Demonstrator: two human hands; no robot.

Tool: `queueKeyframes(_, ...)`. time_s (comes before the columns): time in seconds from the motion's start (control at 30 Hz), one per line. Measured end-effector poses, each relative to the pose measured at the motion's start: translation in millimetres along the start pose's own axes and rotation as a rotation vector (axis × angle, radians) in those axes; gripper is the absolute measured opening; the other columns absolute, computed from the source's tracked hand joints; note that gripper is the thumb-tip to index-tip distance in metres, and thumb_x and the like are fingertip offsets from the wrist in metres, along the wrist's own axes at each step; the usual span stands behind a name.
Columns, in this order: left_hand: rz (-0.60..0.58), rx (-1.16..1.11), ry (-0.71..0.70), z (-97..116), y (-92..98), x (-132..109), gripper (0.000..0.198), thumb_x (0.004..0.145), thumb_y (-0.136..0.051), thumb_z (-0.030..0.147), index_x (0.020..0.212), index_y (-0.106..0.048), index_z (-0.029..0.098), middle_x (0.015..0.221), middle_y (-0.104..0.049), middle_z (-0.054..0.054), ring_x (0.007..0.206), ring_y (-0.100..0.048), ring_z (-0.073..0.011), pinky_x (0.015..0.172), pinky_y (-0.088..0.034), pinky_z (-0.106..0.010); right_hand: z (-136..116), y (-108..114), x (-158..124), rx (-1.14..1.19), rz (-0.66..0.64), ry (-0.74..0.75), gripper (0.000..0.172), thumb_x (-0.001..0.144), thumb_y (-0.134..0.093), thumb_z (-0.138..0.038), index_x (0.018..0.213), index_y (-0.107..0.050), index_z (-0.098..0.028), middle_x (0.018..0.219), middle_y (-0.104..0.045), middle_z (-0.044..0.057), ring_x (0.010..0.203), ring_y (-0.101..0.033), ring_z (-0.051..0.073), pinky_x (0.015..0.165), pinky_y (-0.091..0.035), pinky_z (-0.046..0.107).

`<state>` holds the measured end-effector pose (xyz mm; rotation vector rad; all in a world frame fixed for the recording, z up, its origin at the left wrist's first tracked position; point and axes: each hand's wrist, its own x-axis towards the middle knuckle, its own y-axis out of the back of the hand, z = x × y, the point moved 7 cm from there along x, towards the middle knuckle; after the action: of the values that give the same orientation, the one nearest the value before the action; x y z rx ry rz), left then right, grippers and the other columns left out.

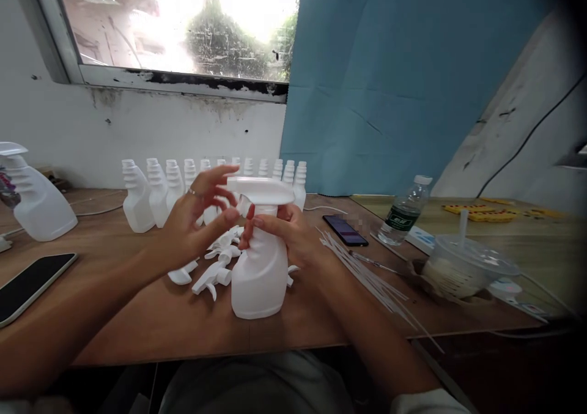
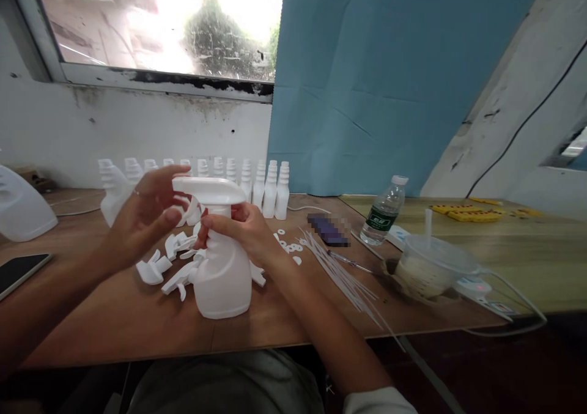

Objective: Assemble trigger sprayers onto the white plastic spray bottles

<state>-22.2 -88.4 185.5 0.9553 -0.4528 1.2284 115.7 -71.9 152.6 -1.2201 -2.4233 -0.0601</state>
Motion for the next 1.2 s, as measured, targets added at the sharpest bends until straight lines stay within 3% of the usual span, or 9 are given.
queueKeyframes(0.13, 0.030, 0.076, -0.085, 24.2, -2.2, 31.0, 0.028, 0.085, -0.067, 0.037, 0.108, -0.069, 0.021, 0.098, -0.069, -0.006, 0.084, -0.064, -0.0177, 0.073, -0.054, -0.028, 8.3, 3.9, -3.8, 0.034, 0.070, 0.078, 0.021, 0.076, -0.075, -0.033, 0.087, -0.065, -0.018, 0.070, -0.066, 0.001, 0.059, -0.063, 0.015, 0.059, -0.054, 0.029)
queueKeyframes(0.23, 0.078, 0.048, -0.089, 28.7, -6.4, 35.5, 0.019, 0.084, -0.069, 0.033, 0.094, -0.073, 0.018, 0.091, -0.071, -0.006, 0.079, -0.065, -0.0165, 0.068, -0.054, -0.027, 8.5, 5.6, -5.1, 0.118, 0.028, 0.133, 0.030, 0.080, -0.068, -0.043, 0.094, -0.062, -0.018, 0.076, -0.068, 0.003, 0.062, -0.065, 0.017, 0.060, -0.056, 0.033)
queueKeyframes(0.47, 0.082, 0.021, -0.101, 27.8, -3.6, 31.6, 0.018, 0.082, -0.071, 0.033, 0.091, -0.072, 0.017, 0.088, -0.071, -0.007, 0.079, -0.066, -0.0173, 0.067, -0.054, -0.027, 5.7, 5.4, -7.4, 0.065, 0.129, 0.205, 0.041, 0.075, -0.075, -0.037, 0.107, -0.052, -0.025, 0.079, -0.067, -0.001, 0.061, -0.065, 0.017, 0.058, -0.055, 0.033)
queueKeyframes(0.57, 0.077, 0.038, -0.096, 26.9, -1.4, 32.3, 0.018, 0.081, -0.072, 0.033, 0.089, -0.072, 0.016, 0.088, -0.071, -0.007, 0.080, -0.066, -0.0177, 0.068, -0.054, -0.028, 6.3, 1.4, -7.6, 0.069, 0.093, 0.181, 0.037, 0.080, -0.070, -0.045, 0.104, -0.054, -0.022, 0.079, -0.067, 0.001, 0.063, -0.065, 0.018, 0.058, -0.054, 0.033)
queueKeyframes(0.67, 0.072, 0.052, -0.104, 26.9, -0.8, 33.2, 0.018, 0.082, -0.071, 0.034, 0.088, -0.072, 0.017, 0.087, -0.071, -0.006, 0.079, -0.065, -0.0174, 0.068, -0.053, -0.028, 5.8, 3.5, -8.2, -0.036, 0.133, 0.174, 0.031, 0.078, -0.074, -0.036, 0.098, -0.057, -0.020, 0.073, -0.066, 0.001, 0.062, -0.064, 0.017, 0.060, -0.053, 0.031)
queueKeyframes(0.8, 0.057, 0.051, -0.103, 26.1, -1.3, 33.8, 0.018, 0.082, -0.071, 0.033, 0.088, -0.072, 0.017, 0.086, -0.070, -0.006, 0.078, -0.064, -0.0170, 0.066, -0.052, -0.028, 5.7, 0.5, -7.5, 0.037, 0.105, 0.188, 0.034, 0.084, -0.064, -0.046, 0.106, -0.055, -0.021, 0.080, -0.068, 0.002, 0.065, -0.066, 0.019, 0.062, -0.055, 0.035)
queueKeyframes(0.97, 0.051, 0.049, -0.111, 27.1, -1.7, 33.4, 0.015, 0.082, -0.071, 0.031, 0.088, -0.072, 0.017, 0.087, -0.071, -0.006, 0.078, -0.064, -0.0166, 0.065, -0.052, -0.027, 4.0, 2.3, -9.0, -0.014, 0.185, 0.224, 0.037, 0.077, -0.074, -0.038, 0.105, -0.054, -0.021, 0.073, -0.066, 0.000, 0.059, -0.063, 0.016, 0.057, -0.053, 0.030)
queueKeyframes(1.07, 0.038, 0.065, -0.104, 27.8, -2.4, 33.2, 0.016, 0.082, -0.070, 0.032, 0.087, -0.071, 0.016, 0.089, -0.071, -0.007, 0.080, -0.065, -0.0172, 0.066, -0.052, -0.027, 4.6, -0.3, -9.3, 0.055, 0.136, 0.220, 0.035, 0.082, -0.066, -0.047, 0.103, -0.056, -0.021, 0.079, -0.068, 0.002, 0.063, -0.066, 0.018, 0.059, -0.055, 0.034)
queueKeyframes(1.2, 0.033, 0.080, -0.110, 28.7, -2.8, 32.9, 0.015, 0.082, -0.070, 0.031, 0.087, -0.071, 0.017, 0.089, -0.071, -0.006, 0.078, -0.064, -0.0166, 0.065, -0.051, -0.026, 4.9, 1.8, -10.2, -0.037, 0.166, 0.215, 0.028, 0.078, -0.074, -0.035, 0.096, -0.058, -0.020, 0.071, -0.066, 0.000, 0.060, -0.063, 0.015, 0.058, -0.053, 0.030)
